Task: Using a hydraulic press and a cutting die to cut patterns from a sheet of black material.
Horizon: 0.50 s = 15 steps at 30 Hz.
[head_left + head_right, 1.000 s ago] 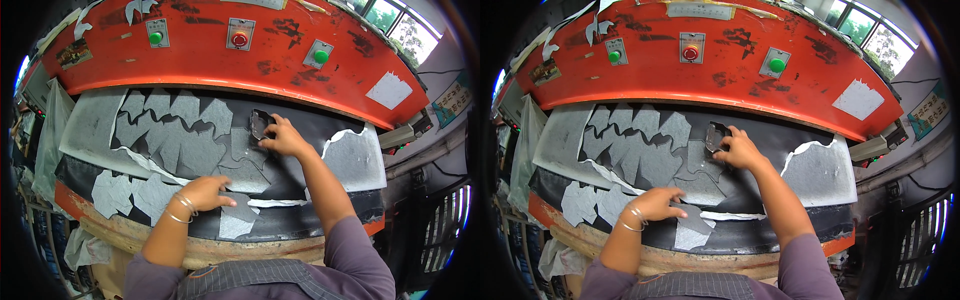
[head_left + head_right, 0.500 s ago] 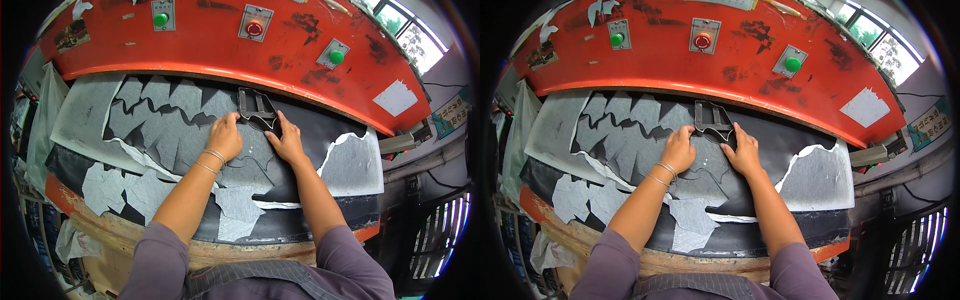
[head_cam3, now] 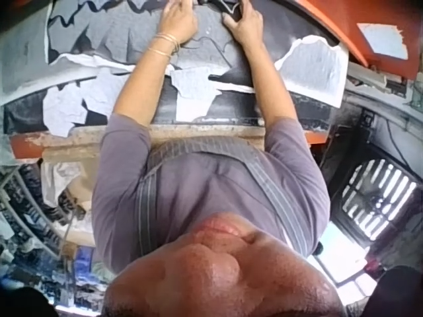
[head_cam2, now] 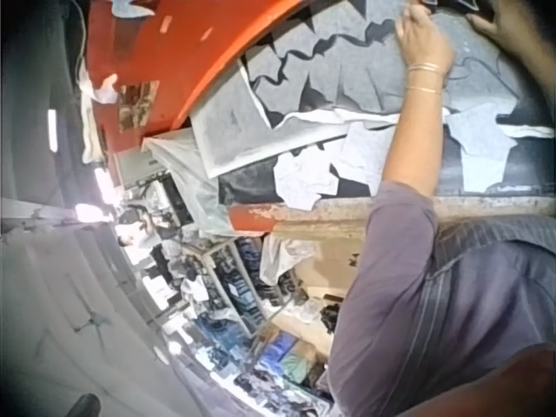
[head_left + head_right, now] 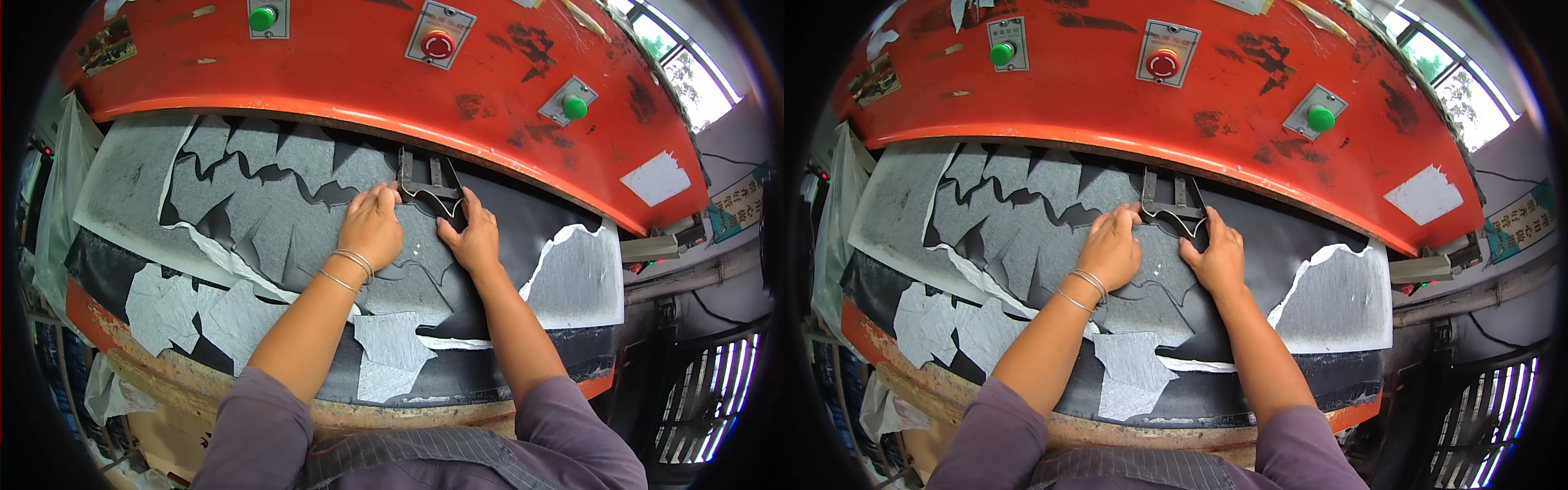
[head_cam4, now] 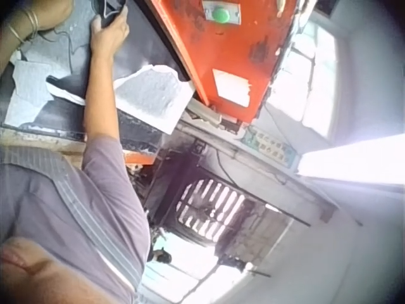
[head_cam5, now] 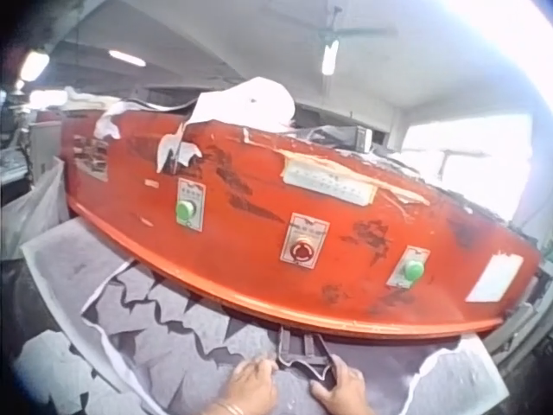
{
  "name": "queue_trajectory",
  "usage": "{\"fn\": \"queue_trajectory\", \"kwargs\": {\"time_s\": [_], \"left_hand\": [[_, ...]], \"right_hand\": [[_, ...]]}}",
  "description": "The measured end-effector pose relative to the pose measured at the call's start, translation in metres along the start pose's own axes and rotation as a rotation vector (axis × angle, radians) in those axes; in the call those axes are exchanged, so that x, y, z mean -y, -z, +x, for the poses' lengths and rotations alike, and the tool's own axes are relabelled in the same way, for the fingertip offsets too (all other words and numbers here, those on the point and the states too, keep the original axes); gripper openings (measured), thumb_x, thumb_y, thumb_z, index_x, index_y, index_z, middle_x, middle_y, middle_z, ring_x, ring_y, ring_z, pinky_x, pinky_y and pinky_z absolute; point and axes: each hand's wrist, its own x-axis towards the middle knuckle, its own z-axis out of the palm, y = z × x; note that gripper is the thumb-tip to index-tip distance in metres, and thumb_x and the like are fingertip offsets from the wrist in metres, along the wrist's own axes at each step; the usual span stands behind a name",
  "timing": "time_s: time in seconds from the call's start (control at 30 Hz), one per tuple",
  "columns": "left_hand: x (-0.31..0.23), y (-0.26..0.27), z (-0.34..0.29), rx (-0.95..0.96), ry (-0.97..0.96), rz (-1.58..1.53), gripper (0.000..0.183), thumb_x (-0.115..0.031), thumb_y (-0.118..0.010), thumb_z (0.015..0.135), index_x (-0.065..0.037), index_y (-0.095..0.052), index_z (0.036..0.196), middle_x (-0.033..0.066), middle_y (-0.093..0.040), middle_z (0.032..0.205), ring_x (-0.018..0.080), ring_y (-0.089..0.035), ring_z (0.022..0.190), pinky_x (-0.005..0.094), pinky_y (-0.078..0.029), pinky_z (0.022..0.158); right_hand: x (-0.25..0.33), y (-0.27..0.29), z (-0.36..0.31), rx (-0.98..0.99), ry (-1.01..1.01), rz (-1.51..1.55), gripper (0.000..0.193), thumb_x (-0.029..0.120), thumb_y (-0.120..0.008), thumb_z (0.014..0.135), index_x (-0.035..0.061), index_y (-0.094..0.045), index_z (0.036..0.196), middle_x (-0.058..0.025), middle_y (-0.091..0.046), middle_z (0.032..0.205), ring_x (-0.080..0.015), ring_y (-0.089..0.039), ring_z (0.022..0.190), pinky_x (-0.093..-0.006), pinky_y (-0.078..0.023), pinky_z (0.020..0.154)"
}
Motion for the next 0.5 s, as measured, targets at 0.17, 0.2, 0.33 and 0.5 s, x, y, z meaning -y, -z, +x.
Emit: {"fn": "queue_trajectory", "kwargs": {"time_s": [0.17,0.2,0.33,0.5], "left_hand": [[-0.008,0.008,0.003,0.029,0.002,0.004,0.033,-0.005,-0.051,0.081,-0.003,-0.045,0.113,0.0168,-0.054,0.131,0.0293,-0.044,0.130,0.0429,-0.027,0.111],[-0.010,0.008,0.002,0.027,-0.007,0.001,0.033,-0.005,-0.051,0.081,-0.003,-0.045,0.113,0.0168,-0.054,0.131,0.0293,-0.044,0.130,0.0429,-0.027,0.111],[-0.001,0.032,0.000,-0.068,0.092,-0.166,0.031,-0.010,-0.058,0.082,-0.004,-0.052,0.111,0.0180,-0.054,0.131,0.0315,-0.044,0.130,0.0429,-0.031,0.109],[0.035,0.153,0.034,-0.510,0.165,-0.426,0.018,-0.021,-0.058,0.095,-0.003,-0.063,0.091,0.0065,-0.064,0.086,0.0140,-0.060,0.078,0.0292,-0.049,0.073]], "right_hand": [[0.004,0.005,-0.001,-0.011,-0.036,-0.049,0.073,0.029,-0.076,0.071,0.0005,-0.046,0.131,-0.0186,-0.066,0.101,-0.0331,-0.062,0.097,-0.0415,-0.044,0.092],[0.004,0.005,-0.002,-0.018,-0.038,-0.055,0.073,0.029,-0.076,0.071,0.0005,-0.046,0.131,-0.0186,-0.066,0.101,-0.0331,-0.062,0.097,-0.0415,-0.044,0.092],[0.018,0.024,-0.005,0.010,-0.109,0.045,0.084,0.039,-0.079,0.073,-0.0008,-0.042,0.137,-0.0231,-0.054,0.126,-0.0363,-0.051,0.120,-0.0426,-0.038,0.103],[0.041,0.110,0.041,-0.636,-0.054,0.377,0.060,0.028,-0.061,0.092,-0.0040,-0.039,0.138,-0.0220,-0.043,0.139,-0.0324,-0.040,0.130,-0.0406,-0.030,0.109]]}}
